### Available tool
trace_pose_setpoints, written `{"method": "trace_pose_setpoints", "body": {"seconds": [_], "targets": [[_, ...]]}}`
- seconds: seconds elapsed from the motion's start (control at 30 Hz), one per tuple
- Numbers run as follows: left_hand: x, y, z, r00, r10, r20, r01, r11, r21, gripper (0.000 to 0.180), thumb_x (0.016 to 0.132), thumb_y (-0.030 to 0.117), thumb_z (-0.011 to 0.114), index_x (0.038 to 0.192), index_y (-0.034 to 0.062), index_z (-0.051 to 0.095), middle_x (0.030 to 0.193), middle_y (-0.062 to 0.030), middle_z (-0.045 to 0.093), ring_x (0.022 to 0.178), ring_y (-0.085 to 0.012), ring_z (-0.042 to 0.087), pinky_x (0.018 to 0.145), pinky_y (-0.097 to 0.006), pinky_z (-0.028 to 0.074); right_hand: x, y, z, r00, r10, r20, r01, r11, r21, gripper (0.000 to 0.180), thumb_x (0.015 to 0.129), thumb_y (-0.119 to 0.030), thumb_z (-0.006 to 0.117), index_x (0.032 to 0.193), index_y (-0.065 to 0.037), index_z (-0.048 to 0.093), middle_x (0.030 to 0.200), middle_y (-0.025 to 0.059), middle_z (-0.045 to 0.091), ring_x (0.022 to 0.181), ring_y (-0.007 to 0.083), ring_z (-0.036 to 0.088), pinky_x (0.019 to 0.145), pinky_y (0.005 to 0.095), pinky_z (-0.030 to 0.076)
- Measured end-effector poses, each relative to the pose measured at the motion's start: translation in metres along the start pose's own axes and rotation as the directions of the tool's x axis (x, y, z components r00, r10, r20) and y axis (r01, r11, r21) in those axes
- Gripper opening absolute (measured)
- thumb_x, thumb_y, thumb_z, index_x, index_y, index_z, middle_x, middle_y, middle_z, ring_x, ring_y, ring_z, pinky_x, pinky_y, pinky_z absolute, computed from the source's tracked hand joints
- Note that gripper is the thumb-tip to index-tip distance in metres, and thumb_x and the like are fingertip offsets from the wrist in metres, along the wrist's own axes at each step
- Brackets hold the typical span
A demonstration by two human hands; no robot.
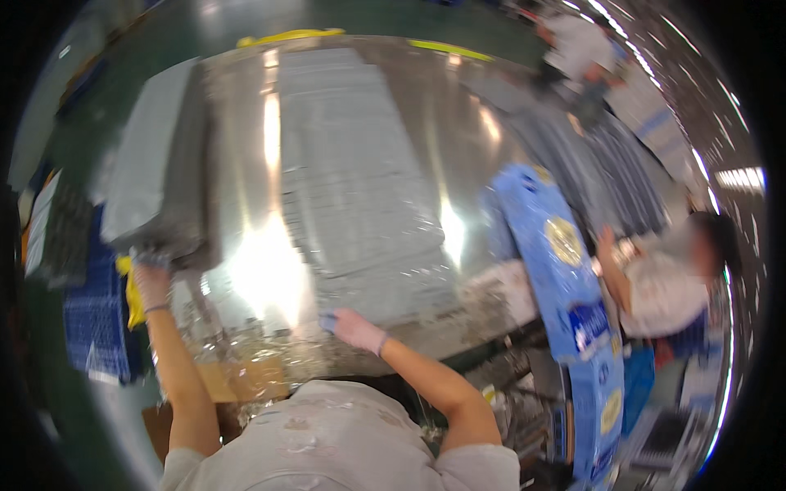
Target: The person takes a pack of tissues from a metal table, inserts it into a gray plastic bag, and seals the bag by hand.
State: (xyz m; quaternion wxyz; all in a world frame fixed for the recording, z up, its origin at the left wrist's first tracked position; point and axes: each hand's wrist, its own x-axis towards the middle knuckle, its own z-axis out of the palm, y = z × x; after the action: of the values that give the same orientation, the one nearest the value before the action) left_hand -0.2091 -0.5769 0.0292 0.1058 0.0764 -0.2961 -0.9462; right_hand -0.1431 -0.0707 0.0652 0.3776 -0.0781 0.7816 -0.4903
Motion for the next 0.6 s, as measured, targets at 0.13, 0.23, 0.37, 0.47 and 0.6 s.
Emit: {"method": "trace_pose_setpoints", "body": {"seconds": [0.13, 0.23, 0.37, 0.47, 0.6], "targets": [[-0.038, -0.119, 0.108, 0.969, -0.241, 0.053, 0.238, 0.97, 0.053, 0.023, 0.084, 0.03, 0.057, 0.092, 0.0085, 0.058, 0.094, -0.0076, 0.06, 0.089, -0.0224, 0.056, 0.076, -0.036, 0.047, -0.035, 0.05, -0.109, 0.946, -0.083, -0.312, -0.026, 0.944, -0.329, 0.042, 0.086, -0.037, 0.048, 0.107, -0.001, 0.057, 0.087, 0.0154, 0.061, 0.072, 0.0238, 0.058, 0.071, 0.0355, 0.047], [-0.093, -0.213, 0.102, 0.86, -0.507, 0.051, 0.506, 0.862, 0.043, 0.024, 0.081, 0.023, 0.057, 0.094, 0.0027, 0.057, 0.092, -0.0105, 0.059, 0.089, -0.0253, 0.056, 0.077, -0.038, 0.047, -0.085, 0.092, -0.208, 0.811, -0.113, -0.574, -0.302, 0.761, -0.575, 0.031, 0.083, -0.028, 0.049, 0.094, 0.0, 0.057, 0.085, 0.0194, 0.059, 0.083, 0.0312, 0.057, 0.078, 0.0402, 0.045], [-0.179, -0.295, 0.181, 0.573, -0.816, -0.076, 0.802, 0.577, -0.155, 0.028, 0.077, 0.02, 0.06, 0.094, -0.0015, 0.058, 0.092, -0.0169, 0.061, 0.084, -0.0288, 0.058, 0.073, -0.039, 0.05, -0.195, 0.157, -0.342, 0.362, -0.145, -0.921, -0.572, 0.746, -0.342, 0.023, 0.077, -0.018, 0.049, 0.092, -0.004, 0.059, 0.089, 0.0195, 0.06, 0.083, 0.0377, 0.056, 0.076, 0.0418, 0.045], [-0.214, -0.34, 0.212, 0.491, -0.854, -0.168, 0.865, 0.501, -0.016, 0.038, 0.075, 0.025, 0.064, 0.099, -0.0034, 0.056, 0.089, -0.0166, 0.061, 0.08, -0.0283, 0.059, 0.072, -0.039, 0.05, -0.27, 0.189, -0.407, 0.08, -0.042, -0.996, -0.781, 0.618, -0.089, 0.03, 0.072, -0.023, 0.049, 0.085, 0.002, 0.06, 0.089, 0.0233, 0.06, 0.088, 0.039, 0.056, 0.079, 0.0439, 0.044], [-0.213, -0.402, 0.248, 0.34, -0.923, -0.181, 0.932, 0.305, 0.198, 0.041, 0.076, 0.026, 0.064, 0.102, -0.0035, 0.054, 0.092, -0.0174, 0.06, 0.082, -0.0284, 0.058, 0.074, -0.038, 0.049, -0.319, 0.274, -0.428, -0.18, -0.072, -0.981, -0.932, 0.331, 0.147, 0.056, 0.084, -0.049, 0.038, 0.107, -0.002, 0.057, 0.104, 0.0207, 0.059, 0.1, 0.0337, 0.054, 0.089, 0.0394, 0.041]]}}
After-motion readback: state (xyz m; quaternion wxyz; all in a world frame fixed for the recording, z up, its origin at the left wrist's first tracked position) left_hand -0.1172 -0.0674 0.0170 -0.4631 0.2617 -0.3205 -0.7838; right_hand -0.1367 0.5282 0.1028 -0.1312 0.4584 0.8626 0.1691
